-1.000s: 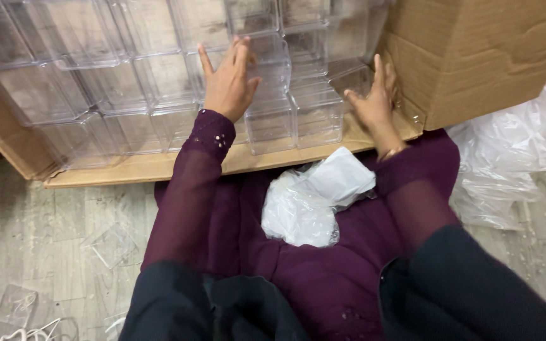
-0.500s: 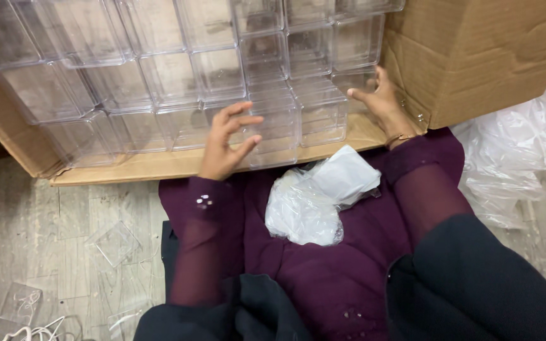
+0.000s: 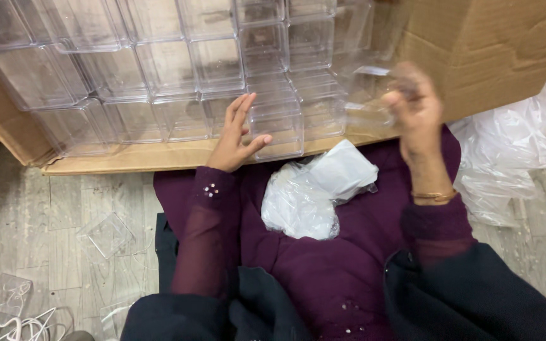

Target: The person sits on the floor and removes clear plastic boxes from white plastic bags one at a time, then stacks the boxes into a large cardboard carton in front of them. They repeat this unpack-and-stack cycle throughout the episode, building up rows of boxes inside the carton.

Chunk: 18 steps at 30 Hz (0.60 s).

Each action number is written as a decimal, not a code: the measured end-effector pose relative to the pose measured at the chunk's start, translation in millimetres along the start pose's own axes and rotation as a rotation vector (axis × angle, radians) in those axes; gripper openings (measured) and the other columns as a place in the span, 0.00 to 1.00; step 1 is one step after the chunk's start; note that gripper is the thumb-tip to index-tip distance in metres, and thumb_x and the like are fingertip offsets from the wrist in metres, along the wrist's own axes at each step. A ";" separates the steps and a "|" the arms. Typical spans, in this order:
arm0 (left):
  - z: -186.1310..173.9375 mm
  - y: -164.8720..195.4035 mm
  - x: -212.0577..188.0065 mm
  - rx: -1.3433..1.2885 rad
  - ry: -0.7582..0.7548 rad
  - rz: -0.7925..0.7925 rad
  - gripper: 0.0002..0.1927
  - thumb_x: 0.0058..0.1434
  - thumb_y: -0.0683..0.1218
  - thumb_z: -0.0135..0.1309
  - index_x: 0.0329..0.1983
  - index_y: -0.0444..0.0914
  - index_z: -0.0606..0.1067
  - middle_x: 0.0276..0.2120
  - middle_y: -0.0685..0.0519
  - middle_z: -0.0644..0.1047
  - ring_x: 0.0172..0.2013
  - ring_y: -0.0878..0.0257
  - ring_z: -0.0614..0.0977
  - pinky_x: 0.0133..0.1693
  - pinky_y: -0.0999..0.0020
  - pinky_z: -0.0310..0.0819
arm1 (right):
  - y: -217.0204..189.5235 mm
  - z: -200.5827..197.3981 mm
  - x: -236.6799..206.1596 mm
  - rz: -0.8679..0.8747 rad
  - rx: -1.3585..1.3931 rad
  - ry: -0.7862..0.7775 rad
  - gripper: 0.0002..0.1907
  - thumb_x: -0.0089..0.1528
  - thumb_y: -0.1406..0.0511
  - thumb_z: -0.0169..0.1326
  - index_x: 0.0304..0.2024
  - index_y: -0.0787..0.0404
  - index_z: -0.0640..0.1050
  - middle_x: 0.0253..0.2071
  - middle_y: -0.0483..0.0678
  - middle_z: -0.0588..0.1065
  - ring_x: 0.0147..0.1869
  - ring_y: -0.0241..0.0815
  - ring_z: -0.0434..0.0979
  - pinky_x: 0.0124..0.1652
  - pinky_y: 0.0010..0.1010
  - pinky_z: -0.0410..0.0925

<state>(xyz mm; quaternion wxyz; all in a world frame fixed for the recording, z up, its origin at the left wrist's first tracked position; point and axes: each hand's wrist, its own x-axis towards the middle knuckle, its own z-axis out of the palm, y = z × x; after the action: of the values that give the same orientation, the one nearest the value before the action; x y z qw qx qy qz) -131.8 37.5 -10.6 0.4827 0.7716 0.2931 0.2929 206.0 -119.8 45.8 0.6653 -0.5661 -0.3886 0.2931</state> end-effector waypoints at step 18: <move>-5.1 7.8 -3.1 0.069 0.004 0.005 0.44 0.64 0.59 0.61 0.79 0.46 0.55 0.75 0.46 0.55 0.70 0.49 0.66 0.60 0.53 0.73 | 12.5 -3.5 -74.0 0.159 -0.651 -0.165 0.09 0.61 0.65 0.63 0.41 0.63 0.82 0.37 0.46 0.81 0.37 0.32 0.80 0.39 0.24 0.72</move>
<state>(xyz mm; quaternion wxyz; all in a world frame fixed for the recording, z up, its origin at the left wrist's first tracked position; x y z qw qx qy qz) -136.3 35.3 -2.2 0.4545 0.7878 0.3020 0.2855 170.7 -180.7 19.6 0.3911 -0.7518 -0.4687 0.2494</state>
